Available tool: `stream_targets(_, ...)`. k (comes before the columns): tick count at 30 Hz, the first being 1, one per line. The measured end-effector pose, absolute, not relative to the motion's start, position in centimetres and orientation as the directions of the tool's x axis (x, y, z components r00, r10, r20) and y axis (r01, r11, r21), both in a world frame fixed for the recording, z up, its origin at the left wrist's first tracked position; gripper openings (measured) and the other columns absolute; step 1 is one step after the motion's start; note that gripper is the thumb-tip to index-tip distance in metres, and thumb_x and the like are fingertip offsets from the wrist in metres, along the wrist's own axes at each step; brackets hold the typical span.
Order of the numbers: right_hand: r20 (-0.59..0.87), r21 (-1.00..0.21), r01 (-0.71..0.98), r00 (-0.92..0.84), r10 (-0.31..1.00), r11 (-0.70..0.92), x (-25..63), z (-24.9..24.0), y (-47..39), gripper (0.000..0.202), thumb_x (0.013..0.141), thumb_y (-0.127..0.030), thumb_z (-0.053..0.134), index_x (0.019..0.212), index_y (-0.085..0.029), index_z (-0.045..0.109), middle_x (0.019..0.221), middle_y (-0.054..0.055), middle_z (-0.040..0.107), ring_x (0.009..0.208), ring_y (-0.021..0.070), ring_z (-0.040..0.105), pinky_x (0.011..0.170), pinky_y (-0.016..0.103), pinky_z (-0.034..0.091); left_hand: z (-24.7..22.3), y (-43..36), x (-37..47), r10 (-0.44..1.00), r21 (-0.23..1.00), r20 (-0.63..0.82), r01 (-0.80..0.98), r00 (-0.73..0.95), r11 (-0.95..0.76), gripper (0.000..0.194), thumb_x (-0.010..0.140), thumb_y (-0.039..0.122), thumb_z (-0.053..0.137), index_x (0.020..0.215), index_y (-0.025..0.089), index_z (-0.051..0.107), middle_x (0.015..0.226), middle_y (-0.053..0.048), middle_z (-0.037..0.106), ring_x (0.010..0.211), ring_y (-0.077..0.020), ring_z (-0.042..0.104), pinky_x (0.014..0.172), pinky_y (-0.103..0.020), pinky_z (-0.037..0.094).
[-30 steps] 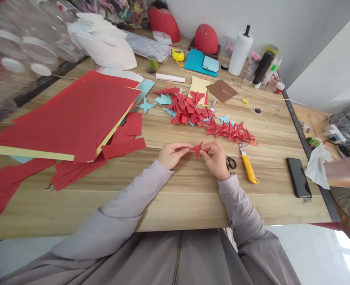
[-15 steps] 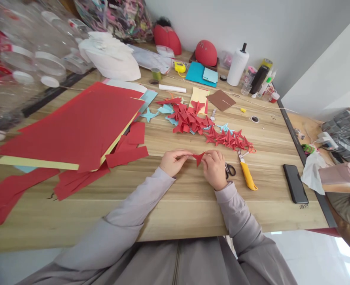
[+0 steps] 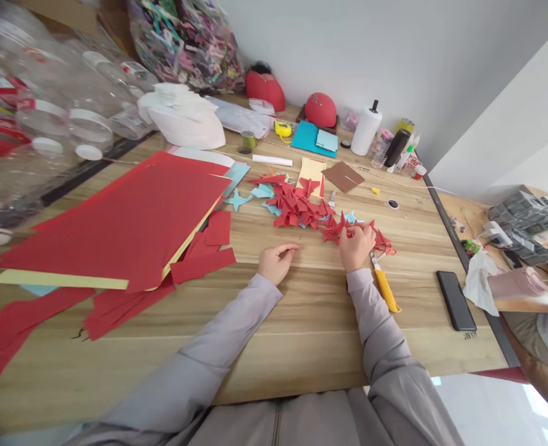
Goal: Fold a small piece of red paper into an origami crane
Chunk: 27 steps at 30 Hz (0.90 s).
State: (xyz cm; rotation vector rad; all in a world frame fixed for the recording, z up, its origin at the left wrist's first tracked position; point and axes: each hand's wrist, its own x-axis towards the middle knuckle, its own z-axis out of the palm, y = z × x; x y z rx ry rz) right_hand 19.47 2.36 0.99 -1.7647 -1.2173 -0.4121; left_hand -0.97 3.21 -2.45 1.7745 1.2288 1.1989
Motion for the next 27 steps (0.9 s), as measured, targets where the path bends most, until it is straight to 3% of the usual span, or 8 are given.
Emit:
stream_targets(5, 0.628, -0.555, 0.813, 0.549, 0.551, -0.177, 19.9, 0.1, 4.5, 0.024, 0.072, -0.038, 0.060, 0.057, -0.019, 0.057, 0.085, 0.009, 0.058, 0.093, 0.0278, 0.049, 0.085, 0.052, 0.037, -2.6, 3.4, -1.0, 0.938, 0.881, 0.318, 0.323, 0.136, -0.345, 0.023, 0.075, 0.014, 0.049, 0.077, 0.022, 0.071, 0.084, -0.003, 0.073, 0.082, -0.0178, 0.066, 0.080, -0.032, 0.052)
stream_targets(9, 0.562, -0.596, 0.778, 0.582, 0.588, -0.200, 19.6, 0.5, 4.2, 0.025, 0.076, -0.042, 0.057, 0.067, -0.018, 0.060, 0.093, 0.013, 0.058, 0.100, 0.0306, 0.047, 0.088, 0.055, 0.033, -2.6, 3.4, -1.0, 0.942, 0.886, 0.306, 0.322, 0.137, -0.334, 0.024, 0.076, 0.012, 0.049, 0.077, 0.022, 0.071, 0.085, -0.004, 0.072, 0.083, -0.0181, 0.066, 0.078, -0.032, 0.052)
stream_targets(13, 0.649, -0.551, 0.827, 0.508, 0.567, -0.110, 19.2, 1.7, 1.4, 0.018, 0.079, -0.037, 0.058, 0.076, -0.019, 0.062, 0.098, 0.012, 0.059, 0.097, 0.0276, 0.051, 0.089, 0.050, 0.035, -2.6, 3.3, -1.0, 0.943, 0.885, 0.302, 0.325, 0.142, -0.333, 0.024, 0.076, 0.011, 0.050, 0.078, 0.022, 0.070, 0.086, -0.004, 0.072, 0.084, -0.0181, 0.067, 0.079, -0.032, 0.052)
stream_targets(15, 0.691, -0.518, 0.855, 0.434, 0.578, -0.022, 18.7, 1.9, -0.7, 0.016, 0.081, -0.034, 0.057, 0.074, -0.020, 0.060, 0.089, 0.008, 0.061, 0.088, 0.0239, 0.054, 0.085, 0.043, 0.039, -2.6, 3.3, -1.0, 0.940, 0.880, 0.309, 0.331, 0.146, -0.341, 0.024, 0.076, 0.011, 0.050, 0.078, 0.022, 0.070, 0.087, -0.004, 0.072, 0.084, -0.0181, 0.067, 0.080, -0.033, 0.052)
stream_targets(17, 0.673, -0.532, 0.844, 0.373, 0.639, 0.067, 17.9, 1.5, -2.8, 0.020, 0.084, -0.032, 0.055, 0.069, -0.021, 0.055, 0.070, 0.003, 0.057, 0.070, 0.0185, 0.053, 0.068, 0.032, 0.041, -2.6, 3.3, -1.0, 0.936, 0.873, 0.316, 0.340, 0.156, -0.351, 0.023, 0.077, 0.010, 0.050, 0.078, 0.021, 0.070, 0.087, -0.004, 0.072, 0.084, -0.0184, 0.066, 0.080, -0.033, 0.052)
stream_targets(20, 0.574, -0.517, 0.832, 0.163, 0.802, 0.201, 16.5, 0.2, -5.1, 0.034, 0.088, -0.031, 0.050, 0.056, -0.021, 0.044, 0.050, -0.005, 0.043, 0.047, 0.0115, 0.041, 0.051, 0.024, 0.032, -2.5, 3.1, -0.9, 0.931, 0.858, 0.322, 0.364, 0.170, -0.363, 0.023, 0.078, 0.010, 0.050, 0.079, 0.020, 0.070, 0.087, -0.005, 0.072, 0.084, -0.0183, 0.066, 0.080, -0.033, 0.052)
stream_targets(23, 0.423, -0.351, 0.855, -0.219, 0.879, 0.381, 15.6, -0.9, -5.7, 0.041, 0.091, -0.029, 0.046, 0.051, -0.019, 0.044, 0.048, -0.003, 0.047, 0.046, 0.0095, 0.043, 0.051, 0.024, 0.027, -2.3, 2.9, -0.7, 0.931, 0.836, 0.321, 0.410, 0.176, -0.366, 0.023, 0.078, 0.007, 0.051, 0.081, 0.019, 0.070, 0.087, -0.004, 0.072, 0.084, -0.0166, 0.065, 0.081, -0.031, 0.051)
stream_targets(27, 0.278, -0.212, 0.894, -0.332, 0.901, 0.394, 15.4, -1.2, -5.2, 0.040, 0.091, -0.031, 0.045, 0.054, -0.018, 0.051, 0.054, 0.000, 0.057, 0.051, 0.0096, 0.050, 0.054, 0.024, 0.024, -1.6, 2.8, -1.1, 0.936, 0.759, 0.311, 0.550, 0.163, -0.348, 0.023, 0.080, 0.007, 0.050, 0.086, 0.019, 0.070, 0.091, -0.004, 0.071, 0.089, -0.0155, 0.064, 0.085, -0.028, 0.050)
